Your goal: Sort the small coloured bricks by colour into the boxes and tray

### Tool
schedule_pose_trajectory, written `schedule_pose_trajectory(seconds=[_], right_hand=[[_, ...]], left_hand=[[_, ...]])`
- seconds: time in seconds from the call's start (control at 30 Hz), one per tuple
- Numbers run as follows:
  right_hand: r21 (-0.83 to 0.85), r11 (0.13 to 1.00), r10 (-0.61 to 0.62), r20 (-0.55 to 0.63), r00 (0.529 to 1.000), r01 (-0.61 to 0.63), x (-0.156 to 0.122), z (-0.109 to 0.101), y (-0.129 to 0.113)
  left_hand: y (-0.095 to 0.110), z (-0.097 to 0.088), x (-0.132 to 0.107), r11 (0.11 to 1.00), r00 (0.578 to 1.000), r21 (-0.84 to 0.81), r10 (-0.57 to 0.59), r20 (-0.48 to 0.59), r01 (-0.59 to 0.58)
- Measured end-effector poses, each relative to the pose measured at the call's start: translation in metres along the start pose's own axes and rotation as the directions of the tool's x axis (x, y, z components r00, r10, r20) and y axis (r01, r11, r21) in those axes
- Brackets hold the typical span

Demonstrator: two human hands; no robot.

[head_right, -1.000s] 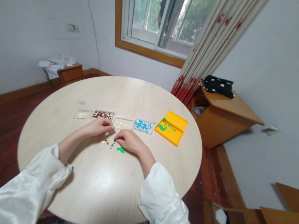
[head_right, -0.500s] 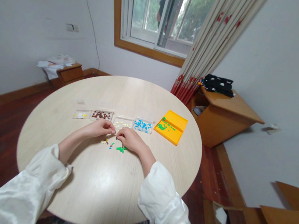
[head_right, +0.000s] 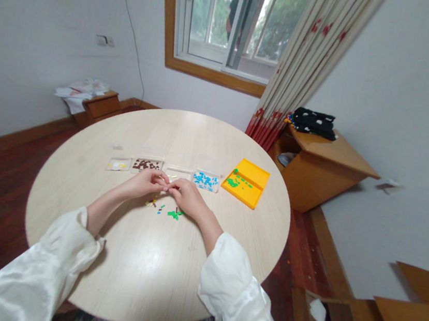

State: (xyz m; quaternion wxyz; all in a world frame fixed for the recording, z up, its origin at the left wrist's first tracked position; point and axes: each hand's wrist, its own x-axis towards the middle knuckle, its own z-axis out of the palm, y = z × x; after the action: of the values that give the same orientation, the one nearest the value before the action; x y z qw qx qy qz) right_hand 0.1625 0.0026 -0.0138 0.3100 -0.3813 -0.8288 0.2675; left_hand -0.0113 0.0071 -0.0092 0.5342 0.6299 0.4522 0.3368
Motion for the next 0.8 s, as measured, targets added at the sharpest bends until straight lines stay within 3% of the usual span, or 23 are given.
schedule_pose_trajectory(seconds=[0.13,0.23,0.37,0.47,0.63,0.8], right_hand=[[0.011,1.0,0.006,-0.041,0.999,-0.005,0.0,0.0,0.003],[-0.004,1.0,0.025,-0.078,0.997,-0.025,0.0,0.001,0.004],[-0.012,0.999,0.033,-0.075,0.997,-0.034,-0.001,0.002,0.004],[-0.012,0.999,0.033,-0.065,0.997,-0.034,-0.001,0.002,0.004],[-0.015,1.0,0.026,-0.052,0.998,-0.027,-0.002,0.002,0.003],[-0.025,1.0,0.007,-0.04,0.999,-0.008,-0.001,0.003,0.004]], left_hand=[[0.001,-0.002,0.0,0.999,0.999,0.034,0.014,-0.03,-0.012],[0.002,-0.01,0.001,0.994,0.987,0.101,0.06,-0.152,-0.044],[0.001,-0.027,0.005,0.993,0.899,0.114,0.083,-0.43,-0.037],[-0.005,-0.037,0.008,0.99,0.83,0.138,0.095,-0.55,-0.022],[-0.014,-0.041,0.011,0.948,0.772,0.316,0.169,-0.613,0.044],[-0.021,-0.042,0.014,0.855,0.794,0.51,0.24,-0.558,0.1]])
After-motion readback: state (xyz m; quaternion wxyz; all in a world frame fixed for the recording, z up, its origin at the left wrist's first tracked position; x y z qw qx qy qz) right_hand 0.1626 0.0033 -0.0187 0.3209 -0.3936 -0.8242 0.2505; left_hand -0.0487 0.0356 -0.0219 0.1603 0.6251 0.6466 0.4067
